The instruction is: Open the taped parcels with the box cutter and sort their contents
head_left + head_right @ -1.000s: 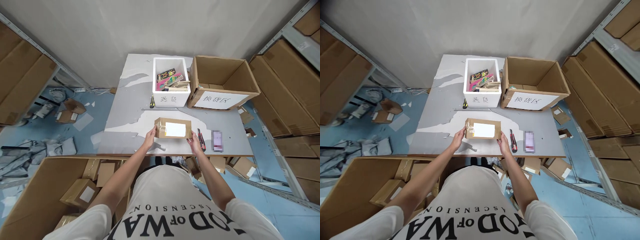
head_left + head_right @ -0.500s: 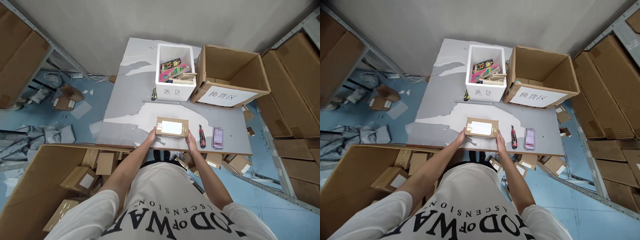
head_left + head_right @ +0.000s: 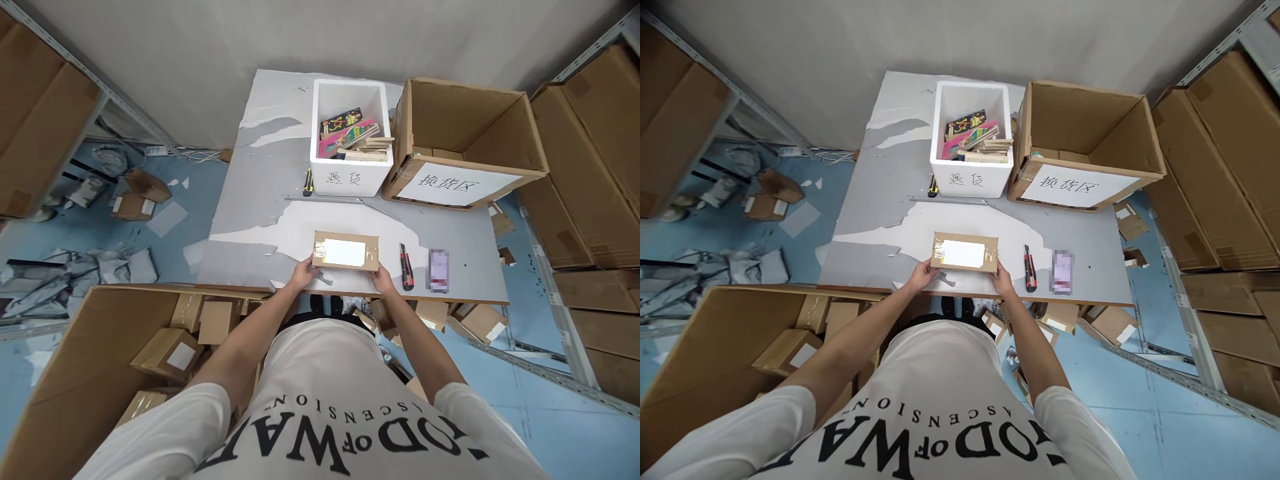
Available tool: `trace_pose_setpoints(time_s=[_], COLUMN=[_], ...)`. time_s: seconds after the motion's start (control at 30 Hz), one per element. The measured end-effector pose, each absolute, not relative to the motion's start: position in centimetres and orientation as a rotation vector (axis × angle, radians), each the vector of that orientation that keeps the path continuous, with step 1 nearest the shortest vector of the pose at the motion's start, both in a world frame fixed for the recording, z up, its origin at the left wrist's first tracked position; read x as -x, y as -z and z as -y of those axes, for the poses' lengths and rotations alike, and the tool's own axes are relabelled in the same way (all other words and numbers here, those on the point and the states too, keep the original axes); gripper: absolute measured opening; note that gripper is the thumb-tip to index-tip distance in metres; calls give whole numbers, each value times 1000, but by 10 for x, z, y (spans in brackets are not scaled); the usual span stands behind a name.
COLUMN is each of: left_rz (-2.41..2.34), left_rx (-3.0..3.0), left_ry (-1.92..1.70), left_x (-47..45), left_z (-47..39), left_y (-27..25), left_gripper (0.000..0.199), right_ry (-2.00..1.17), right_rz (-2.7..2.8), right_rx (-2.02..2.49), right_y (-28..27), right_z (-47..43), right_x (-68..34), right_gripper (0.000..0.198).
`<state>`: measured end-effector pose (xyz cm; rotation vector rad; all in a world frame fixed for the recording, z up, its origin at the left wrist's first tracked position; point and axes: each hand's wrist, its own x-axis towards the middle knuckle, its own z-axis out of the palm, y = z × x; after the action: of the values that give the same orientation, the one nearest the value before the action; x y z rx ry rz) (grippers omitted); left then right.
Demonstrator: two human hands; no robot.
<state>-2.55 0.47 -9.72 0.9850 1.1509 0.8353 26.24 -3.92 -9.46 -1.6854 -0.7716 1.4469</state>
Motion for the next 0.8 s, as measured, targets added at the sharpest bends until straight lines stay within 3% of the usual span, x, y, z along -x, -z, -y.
trace_pose_setpoints(time_s=[0.13,0.3,0.43,0.57,0.8], left_rz=[-1197,-1196,-1255,-1437,-1645], left_rx=[-967,-1110,-1206,-1399,-1372], left_ry=[-848,-781,-773,-707,-504], left_x=[22,27,26,22,15], left_z=[-8,-12,-18,-29,-45], left_y=[95,72,45,30,45], left_gripper=[66,60,56,47,45], right_ry=[-1357,-1359,-1353,-1200,-1114], right_rz=[943,1010,1061,1250,1318], right_rx=[1729,1628,1545,1733,2051], right_y=[94,75,54,41,52], right_z=[36,41,35,20,11], right_x=[-259,-269,-279,-285,-276], right_gripper=[42,33,43,51,67])
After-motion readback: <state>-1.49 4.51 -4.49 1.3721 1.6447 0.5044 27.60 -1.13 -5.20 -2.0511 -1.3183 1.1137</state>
